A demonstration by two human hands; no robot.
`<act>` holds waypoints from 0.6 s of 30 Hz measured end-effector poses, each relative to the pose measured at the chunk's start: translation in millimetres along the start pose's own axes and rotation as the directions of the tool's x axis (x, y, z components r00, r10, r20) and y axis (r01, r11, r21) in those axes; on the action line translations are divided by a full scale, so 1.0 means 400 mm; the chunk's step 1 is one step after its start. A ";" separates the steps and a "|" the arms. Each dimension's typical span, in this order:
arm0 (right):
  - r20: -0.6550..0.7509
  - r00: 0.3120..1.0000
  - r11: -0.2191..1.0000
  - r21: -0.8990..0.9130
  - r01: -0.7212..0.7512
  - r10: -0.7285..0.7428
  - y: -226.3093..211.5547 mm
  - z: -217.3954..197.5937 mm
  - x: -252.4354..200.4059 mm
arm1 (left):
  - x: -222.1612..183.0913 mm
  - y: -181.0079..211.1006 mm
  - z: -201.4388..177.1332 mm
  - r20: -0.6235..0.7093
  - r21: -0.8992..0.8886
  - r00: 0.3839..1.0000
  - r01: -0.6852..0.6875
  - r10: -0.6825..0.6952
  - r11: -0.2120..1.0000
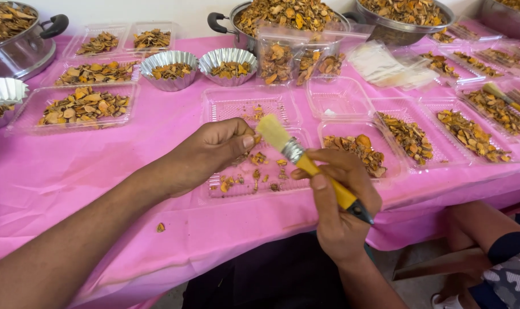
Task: Cleaning and sorting dried sliced turmeric pieces using a small paintbrush and placing them into plastic containers.
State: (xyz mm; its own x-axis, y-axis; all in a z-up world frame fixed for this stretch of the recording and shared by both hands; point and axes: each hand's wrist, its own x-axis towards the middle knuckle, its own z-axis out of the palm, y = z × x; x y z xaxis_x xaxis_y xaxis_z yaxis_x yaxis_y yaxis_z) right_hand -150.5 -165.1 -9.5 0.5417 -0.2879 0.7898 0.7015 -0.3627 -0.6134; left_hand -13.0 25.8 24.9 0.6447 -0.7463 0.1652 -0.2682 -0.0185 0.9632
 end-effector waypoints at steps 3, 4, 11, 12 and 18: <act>0.046 0.998 0.996 0.087 0.026 -0.030 0.011 -0.004 -0.015 | -0.003 -0.003 0.003 0.019 -0.045 1.000 0.002 -0.001 0.999; 0.049 0.999 0.981 0.192 -0.024 0.015 0.014 -0.005 -0.019 | -0.004 -0.007 0.000 0.019 -0.020 1.000 0.001 -0.001 1.000; -0.143 0.989 0.986 0.163 -0.026 0.049 -0.003 -0.011 -0.027 | 0.001 -0.013 -0.004 -0.001 0.057 1.000 0.005 -0.005 0.998; -0.038 0.993 0.979 0.177 -0.100 0.108 -0.008 -0.007 -0.031 | 0.003 -0.021 -0.008 0.005 0.037 1.000 -0.008 0.008 0.999; -0.091 0.989 0.963 0.254 -0.086 0.112 -0.009 -0.002 -0.032 | 0.000 -0.017 -0.010 -0.009 0.029 1.000 -0.002 0.002 1.000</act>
State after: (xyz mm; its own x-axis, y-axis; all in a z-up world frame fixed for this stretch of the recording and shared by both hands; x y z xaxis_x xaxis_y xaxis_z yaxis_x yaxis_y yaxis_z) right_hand -160.2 -160.7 -17.5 0.5727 -0.4063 0.7120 0.7468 -0.0995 -0.6575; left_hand -8.4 28.7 19.1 0.6503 -0.7406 0.1691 -0.2900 -0.0362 0.9563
